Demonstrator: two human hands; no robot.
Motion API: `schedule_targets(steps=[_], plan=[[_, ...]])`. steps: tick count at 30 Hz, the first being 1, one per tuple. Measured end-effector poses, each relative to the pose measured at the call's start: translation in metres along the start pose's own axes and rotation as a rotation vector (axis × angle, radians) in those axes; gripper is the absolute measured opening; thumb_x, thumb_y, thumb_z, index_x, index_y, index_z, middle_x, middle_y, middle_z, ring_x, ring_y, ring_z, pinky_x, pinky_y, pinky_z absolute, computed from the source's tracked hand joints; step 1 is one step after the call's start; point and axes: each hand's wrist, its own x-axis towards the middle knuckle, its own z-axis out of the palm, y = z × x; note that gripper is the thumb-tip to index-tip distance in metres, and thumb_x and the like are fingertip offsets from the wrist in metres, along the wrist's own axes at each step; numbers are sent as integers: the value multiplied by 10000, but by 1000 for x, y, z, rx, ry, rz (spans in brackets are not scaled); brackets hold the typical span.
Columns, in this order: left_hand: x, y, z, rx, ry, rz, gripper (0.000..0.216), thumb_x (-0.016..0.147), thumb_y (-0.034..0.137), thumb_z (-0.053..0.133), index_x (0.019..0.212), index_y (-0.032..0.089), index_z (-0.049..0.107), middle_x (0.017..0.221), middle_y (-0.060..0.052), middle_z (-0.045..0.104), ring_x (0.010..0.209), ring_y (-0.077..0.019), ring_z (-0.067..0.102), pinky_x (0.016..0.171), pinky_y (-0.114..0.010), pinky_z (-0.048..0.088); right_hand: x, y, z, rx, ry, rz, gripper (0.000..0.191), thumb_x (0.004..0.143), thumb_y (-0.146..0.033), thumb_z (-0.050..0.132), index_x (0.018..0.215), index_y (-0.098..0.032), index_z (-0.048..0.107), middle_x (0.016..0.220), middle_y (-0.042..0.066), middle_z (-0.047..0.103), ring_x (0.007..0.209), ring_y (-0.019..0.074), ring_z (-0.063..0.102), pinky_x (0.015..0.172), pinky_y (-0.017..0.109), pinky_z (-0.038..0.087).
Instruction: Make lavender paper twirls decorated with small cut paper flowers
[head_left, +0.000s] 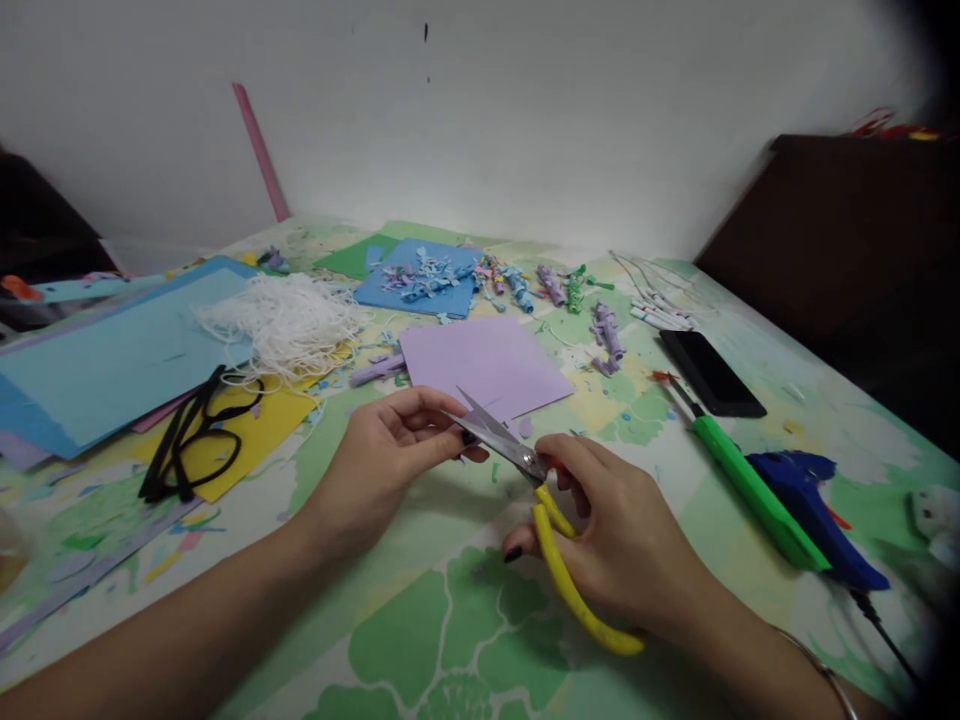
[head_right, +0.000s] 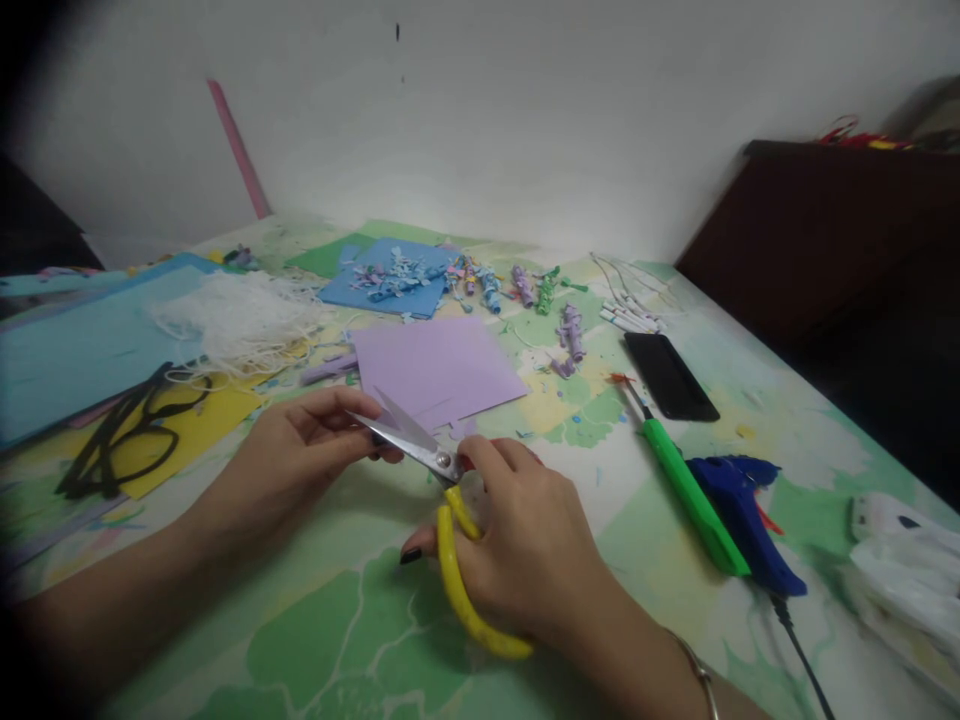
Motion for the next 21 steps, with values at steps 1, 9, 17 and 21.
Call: schedule_targets(steps=[1,9,17,21], plan=[[0,0,0,4,0,4,155,714,161,753,833,189,658,718,-3,724,682,-152,702,667,-215,534,0,0,0,-1,-1,-1,410,721,-498,705,968,-203,561,859,38,601,699,187,528,600,307,382],[-1,-1,1,-11,-25,-1,137,724,177,748,828,191,659,738,0,719,694,-154,698,684,-228,533,0,0,1,0,10,-5,408,719,-497,715,958,-202,567,848,35,601,702,187,530,600,302,381],[-1,-1,-1,-49,-38,-6,177,704,170,771,837,173,655,742,-3,708,692,-140,688,694,-221,535,0,4,3,18,59,-40,360,723,-456,717,936,-202,577,790,18,587,665,166,517,586,284,369],[-2,1,0,-58,-23,-5,177,697,154,770,827,158,650,730,-4,701,671,-125,678,673,-201,535,0,4,3,20,81,-51,412,686,-473,771,927,-197,584,732,-3,565,628,155,496,564,271,351]])
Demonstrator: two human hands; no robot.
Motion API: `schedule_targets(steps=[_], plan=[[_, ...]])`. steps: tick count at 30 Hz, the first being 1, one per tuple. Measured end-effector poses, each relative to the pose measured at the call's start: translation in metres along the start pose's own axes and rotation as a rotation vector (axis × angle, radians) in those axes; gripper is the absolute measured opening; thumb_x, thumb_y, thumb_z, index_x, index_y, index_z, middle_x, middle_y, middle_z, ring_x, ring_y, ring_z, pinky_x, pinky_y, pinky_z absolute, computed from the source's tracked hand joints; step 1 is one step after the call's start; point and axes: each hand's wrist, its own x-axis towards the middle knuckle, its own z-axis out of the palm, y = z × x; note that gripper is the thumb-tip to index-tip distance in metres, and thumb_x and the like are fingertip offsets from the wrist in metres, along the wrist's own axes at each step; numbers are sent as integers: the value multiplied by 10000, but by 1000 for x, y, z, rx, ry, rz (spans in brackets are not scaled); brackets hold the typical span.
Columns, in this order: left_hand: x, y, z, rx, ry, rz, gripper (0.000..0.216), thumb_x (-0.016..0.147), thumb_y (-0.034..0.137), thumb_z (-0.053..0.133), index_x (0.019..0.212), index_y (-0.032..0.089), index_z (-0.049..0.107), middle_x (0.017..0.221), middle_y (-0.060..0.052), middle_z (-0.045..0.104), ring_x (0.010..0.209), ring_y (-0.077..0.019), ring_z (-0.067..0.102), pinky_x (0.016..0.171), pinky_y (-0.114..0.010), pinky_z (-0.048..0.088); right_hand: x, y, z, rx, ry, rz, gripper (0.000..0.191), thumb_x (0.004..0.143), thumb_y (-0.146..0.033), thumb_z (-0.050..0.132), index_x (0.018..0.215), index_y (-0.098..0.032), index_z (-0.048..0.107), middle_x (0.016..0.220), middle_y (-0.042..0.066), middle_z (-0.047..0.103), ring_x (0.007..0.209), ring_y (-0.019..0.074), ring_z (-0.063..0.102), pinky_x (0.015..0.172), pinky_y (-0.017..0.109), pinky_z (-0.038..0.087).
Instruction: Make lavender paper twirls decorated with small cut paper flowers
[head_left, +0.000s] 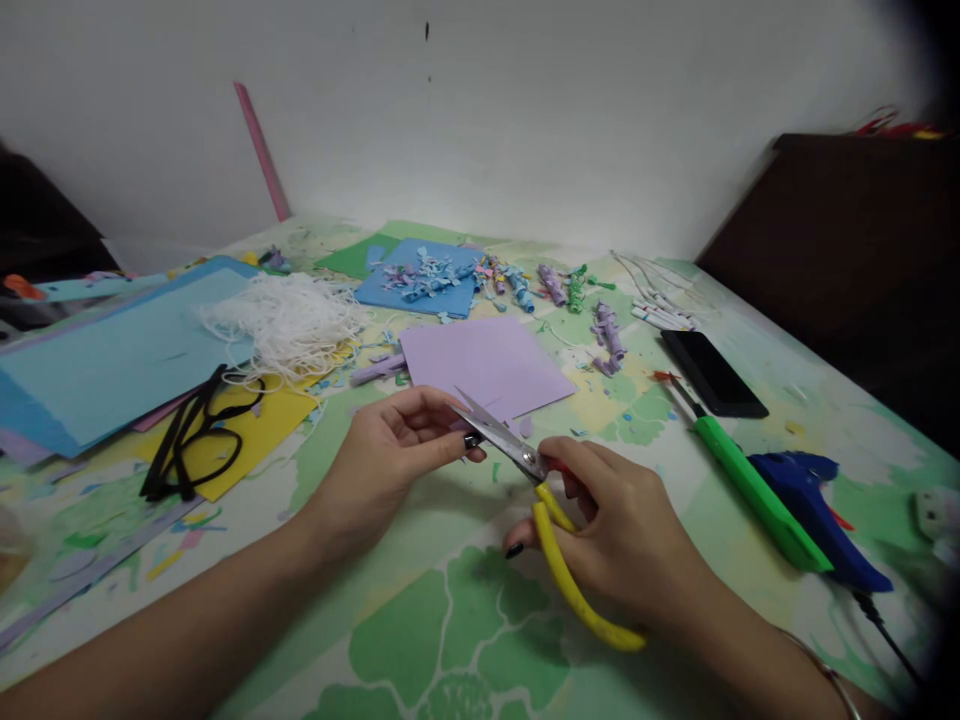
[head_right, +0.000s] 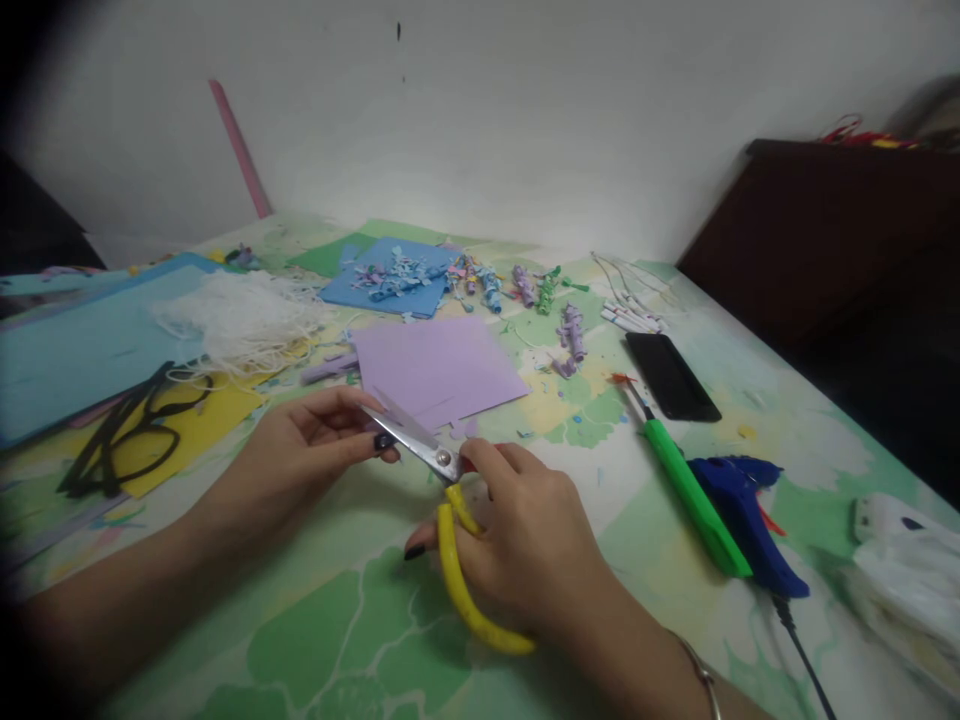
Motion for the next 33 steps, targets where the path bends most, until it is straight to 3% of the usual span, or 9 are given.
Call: schedule_targets(steps=[14,29,33], plan=[[4,-1,0,-25,87,32,243,658,143,794,845,136,637,719,-3,690,645,-95,645,629,-163,522,0,-1,-2,24,5,-13,366,669,-387,797,914,-208,592,666,-38,505,578,128,434,541,250,307],[2,-1,3,-25,43,-7,202,655,140,776,798,138,633,692,2,683,635,-97,643,609,-156,508,0,-2,-1,28,-35,39,439,679,-535,752,911,-208,575,739,-3,568,626,156,489,560,272,337],[1,-1,2,-17,35,-13,205,655,143,774,799,141,628,692,3,681,637,-96,643,617,-159,506,0,-2,-1,32,-44,47,410,683,-492,759,918,-209,580,734,-5,561,610,150,482,553,270,333]])
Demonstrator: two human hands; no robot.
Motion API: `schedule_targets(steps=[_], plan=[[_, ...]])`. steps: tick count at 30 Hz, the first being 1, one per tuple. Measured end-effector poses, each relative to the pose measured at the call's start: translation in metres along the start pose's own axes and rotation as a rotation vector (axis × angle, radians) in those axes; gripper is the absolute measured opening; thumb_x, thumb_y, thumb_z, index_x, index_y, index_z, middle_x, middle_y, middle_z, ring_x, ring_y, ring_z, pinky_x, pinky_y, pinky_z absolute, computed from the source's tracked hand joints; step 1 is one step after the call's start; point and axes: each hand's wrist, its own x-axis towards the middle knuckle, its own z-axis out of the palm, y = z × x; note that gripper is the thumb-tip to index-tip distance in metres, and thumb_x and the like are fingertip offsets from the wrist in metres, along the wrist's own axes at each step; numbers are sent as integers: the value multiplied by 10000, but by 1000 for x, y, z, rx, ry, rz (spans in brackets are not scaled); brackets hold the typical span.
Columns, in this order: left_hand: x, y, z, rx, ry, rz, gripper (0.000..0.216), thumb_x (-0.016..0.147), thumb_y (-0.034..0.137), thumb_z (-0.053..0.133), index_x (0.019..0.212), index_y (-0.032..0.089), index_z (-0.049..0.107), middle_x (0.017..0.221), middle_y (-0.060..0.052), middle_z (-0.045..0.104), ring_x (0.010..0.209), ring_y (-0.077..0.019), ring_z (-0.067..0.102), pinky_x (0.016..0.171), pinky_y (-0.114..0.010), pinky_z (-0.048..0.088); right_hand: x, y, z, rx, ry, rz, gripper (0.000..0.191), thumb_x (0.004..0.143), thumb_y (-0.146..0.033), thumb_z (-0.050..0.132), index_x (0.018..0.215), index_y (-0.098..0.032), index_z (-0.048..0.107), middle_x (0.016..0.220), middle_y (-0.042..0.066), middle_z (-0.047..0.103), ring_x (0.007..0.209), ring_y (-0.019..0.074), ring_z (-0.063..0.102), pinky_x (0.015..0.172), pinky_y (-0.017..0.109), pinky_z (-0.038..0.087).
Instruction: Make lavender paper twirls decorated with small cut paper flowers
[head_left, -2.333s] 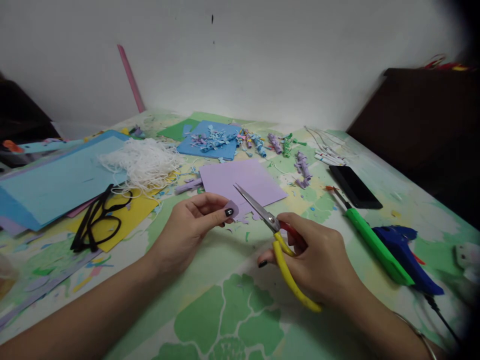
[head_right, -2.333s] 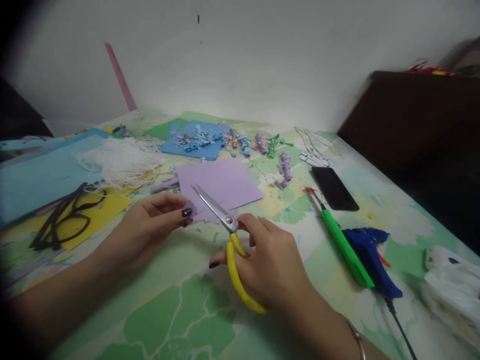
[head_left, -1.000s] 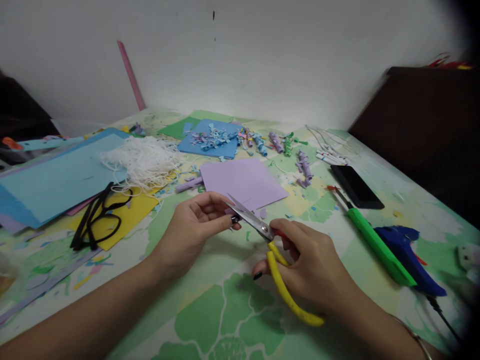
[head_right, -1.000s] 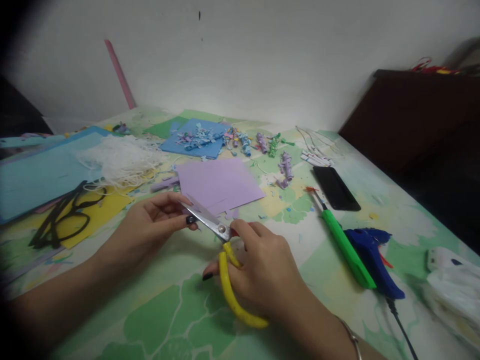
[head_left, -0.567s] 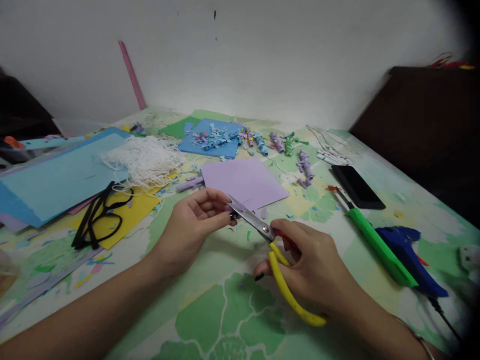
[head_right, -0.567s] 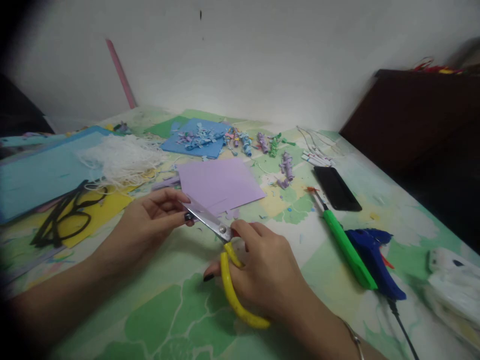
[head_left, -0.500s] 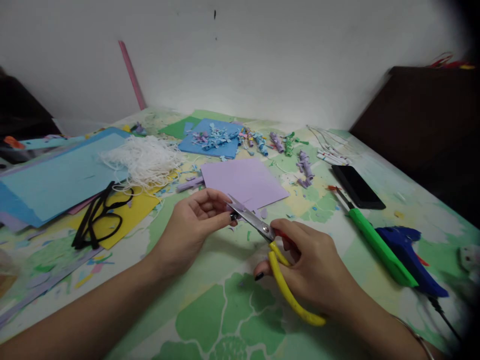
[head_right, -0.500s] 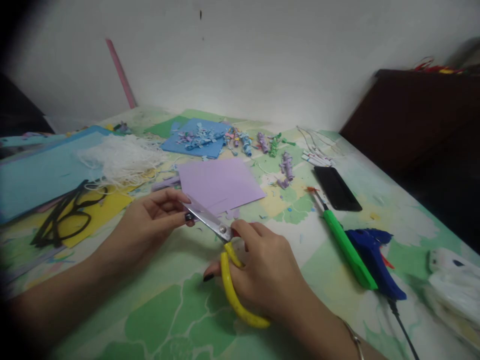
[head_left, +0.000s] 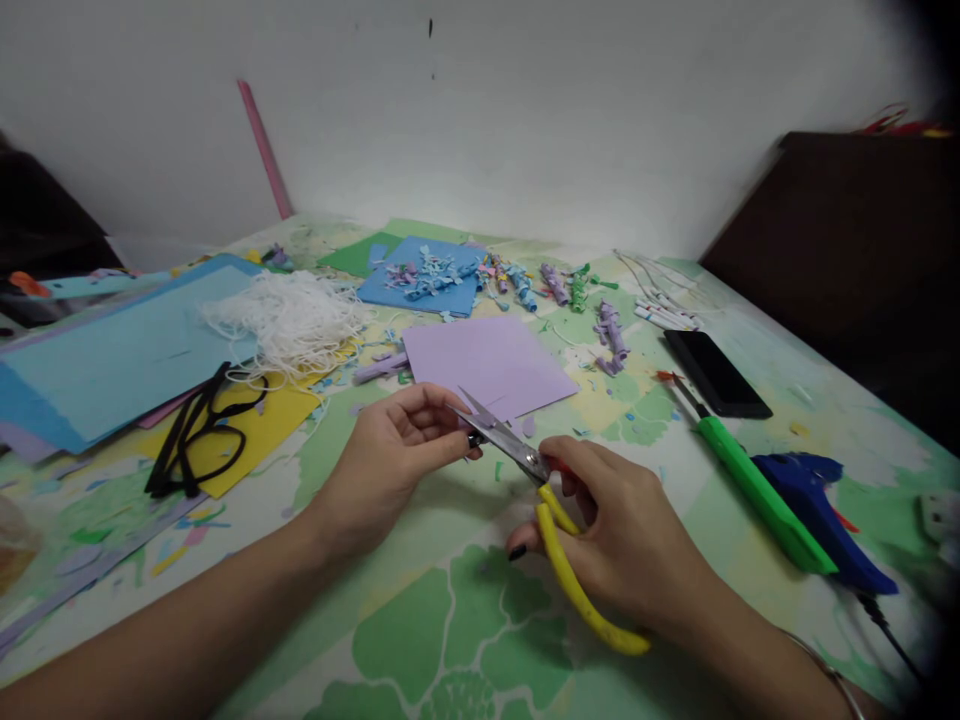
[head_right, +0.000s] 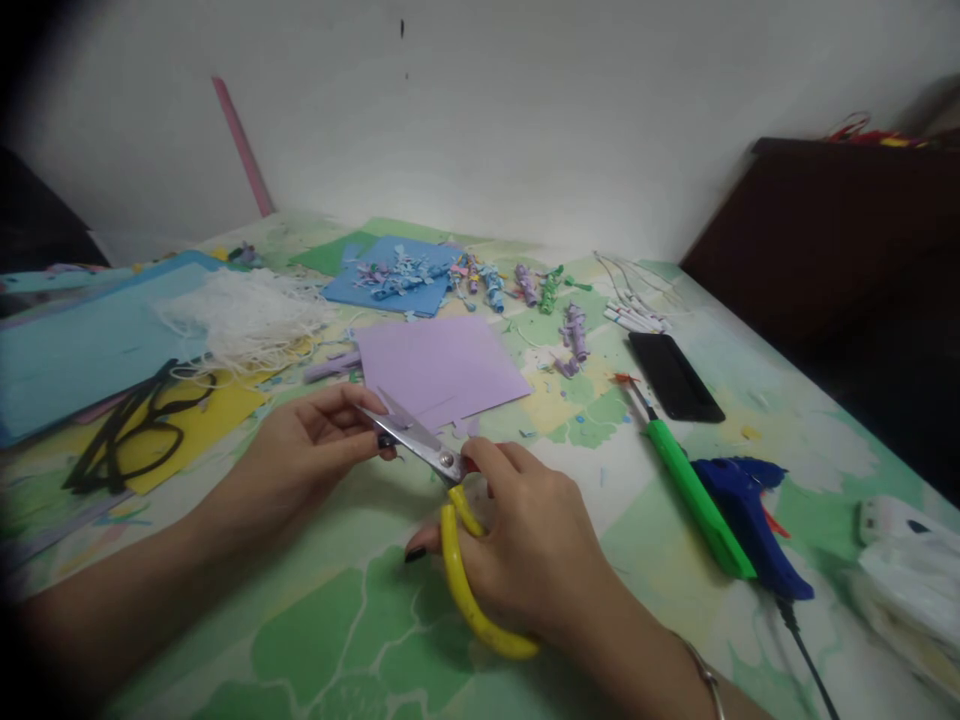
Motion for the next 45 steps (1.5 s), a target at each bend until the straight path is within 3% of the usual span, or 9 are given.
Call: schedule_targets(steps=[28,45], plan=[[0,4,-1,-17,36,5,216,669,153,771,807,154,605,716,-1,683,631,-118,650,602,-205,494,-1,1,-4,-18,24,-67,313,693,-331,735,948,-197,613,697,-12,544,572,129,448,542,251,317],[2,2,-2,-43,145,41,331,601,131,807,861,148,603,786,14,639,679,-92,605,644,-189,481,0,0,-6,-42,23,-85,331,716,-421,731,921,-182,627,668,-6,535,559,130,449,533,249,316]])
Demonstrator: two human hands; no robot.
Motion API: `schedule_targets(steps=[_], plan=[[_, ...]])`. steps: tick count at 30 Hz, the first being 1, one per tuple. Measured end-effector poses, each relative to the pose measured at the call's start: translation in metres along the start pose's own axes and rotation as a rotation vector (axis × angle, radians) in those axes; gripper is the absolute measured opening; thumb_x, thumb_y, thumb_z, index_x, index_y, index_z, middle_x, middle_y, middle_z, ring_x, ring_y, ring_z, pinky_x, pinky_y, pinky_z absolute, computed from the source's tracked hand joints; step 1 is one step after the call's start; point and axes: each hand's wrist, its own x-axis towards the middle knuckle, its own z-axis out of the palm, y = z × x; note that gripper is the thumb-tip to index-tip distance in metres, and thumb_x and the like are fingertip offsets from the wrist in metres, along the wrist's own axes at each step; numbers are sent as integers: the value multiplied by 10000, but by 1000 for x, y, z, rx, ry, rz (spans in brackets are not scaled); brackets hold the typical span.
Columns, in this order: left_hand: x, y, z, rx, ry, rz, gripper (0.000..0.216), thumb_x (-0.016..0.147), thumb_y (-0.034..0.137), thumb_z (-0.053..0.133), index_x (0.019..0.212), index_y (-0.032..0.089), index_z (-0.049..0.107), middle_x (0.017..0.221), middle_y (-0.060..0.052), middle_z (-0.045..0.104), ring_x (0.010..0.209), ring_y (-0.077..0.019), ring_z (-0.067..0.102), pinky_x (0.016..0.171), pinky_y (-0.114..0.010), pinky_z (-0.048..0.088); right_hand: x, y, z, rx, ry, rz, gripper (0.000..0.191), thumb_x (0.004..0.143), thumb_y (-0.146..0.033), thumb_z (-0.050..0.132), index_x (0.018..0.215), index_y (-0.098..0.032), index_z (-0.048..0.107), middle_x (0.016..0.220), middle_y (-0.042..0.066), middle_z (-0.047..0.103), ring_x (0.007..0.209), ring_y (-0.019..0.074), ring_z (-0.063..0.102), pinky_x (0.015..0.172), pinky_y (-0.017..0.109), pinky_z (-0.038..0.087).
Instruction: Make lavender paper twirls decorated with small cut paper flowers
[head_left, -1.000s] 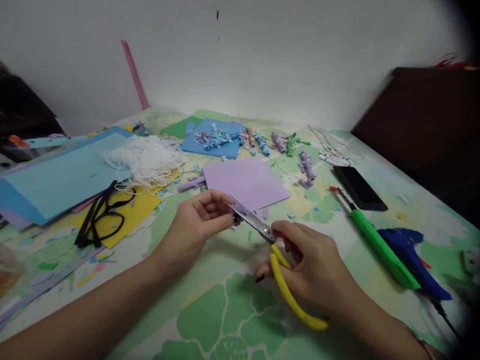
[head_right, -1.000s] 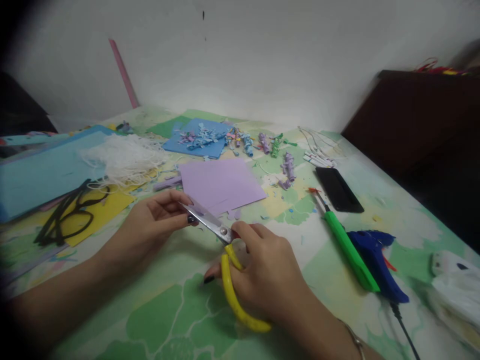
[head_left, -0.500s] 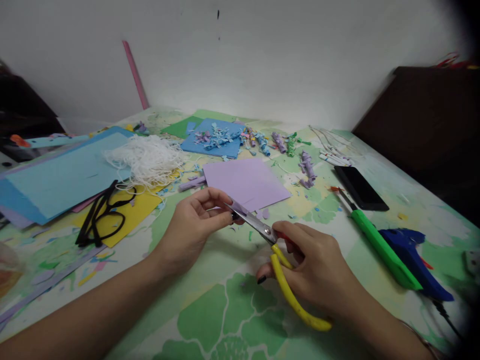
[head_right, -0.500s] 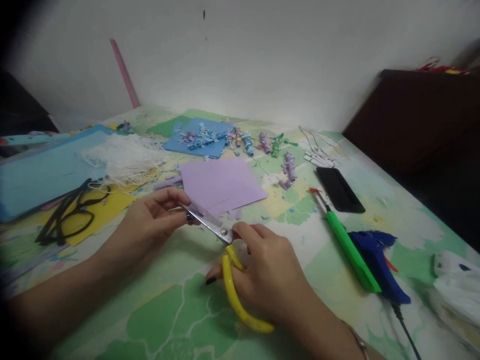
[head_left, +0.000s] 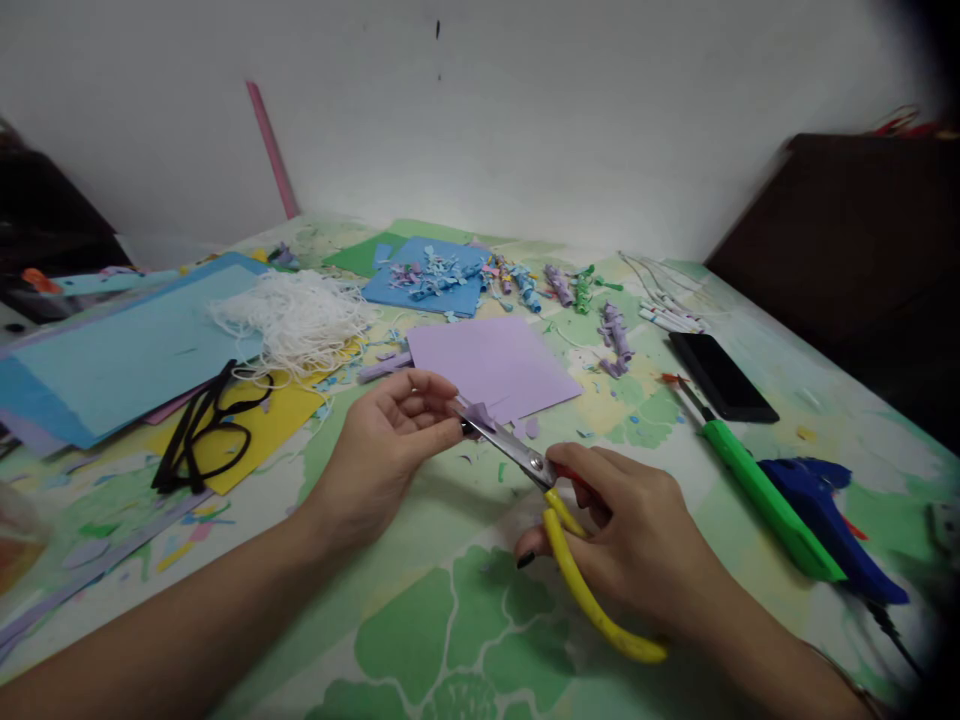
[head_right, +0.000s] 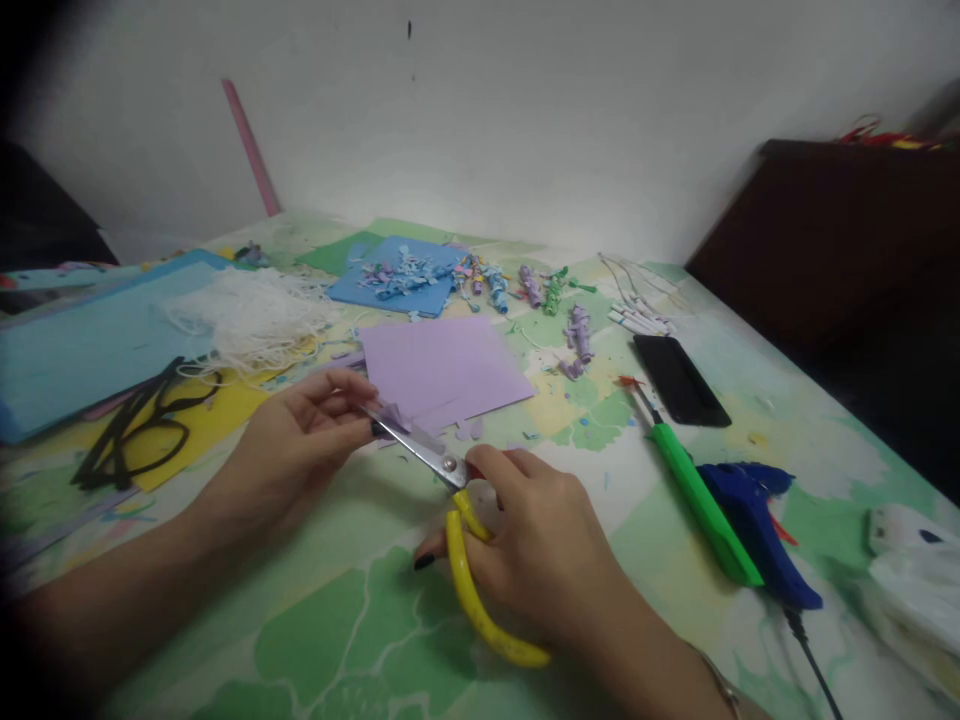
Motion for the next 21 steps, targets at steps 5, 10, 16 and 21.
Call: schedule_targets(steps=[5,10,16,21], plan=[[0,1,-1,-15,-8,8,342,615,138,802,888,150,596,786,11,642,694,-98,609,659,-196,476,0,0,0,-21,-8,10,341,723,-467,713,899,-188,631,668,0,543,547,130,445,520,249,312],[-1,2,0,-20,-2,-15,337,615,144,795,888,147,597,788,2,651,694,-111,618,655,-211,476,0,1,1,-34,1,-2,328,735,-463,685,899,-183,636,662,6,552,544,133,459,514,251,317],[-1,3,1,-41,12,-3,333,600,137,801,867,140,602,776,-3,660,687,-107,617,641,-199,475,0,1,0,-44,11,2,332,739,-455,666,923,-179,650,660,14,567,533,136,471,517,255,333],[-1,2,0,-51,7,-41,328,606,127,797,873,142,607,779,-2,659,697,-117,632,651,-212,487,1,0,1,-16,8,-5,301,720,-404,704,911,-179,642,663,3,560,542,135,467,525,254,337]])
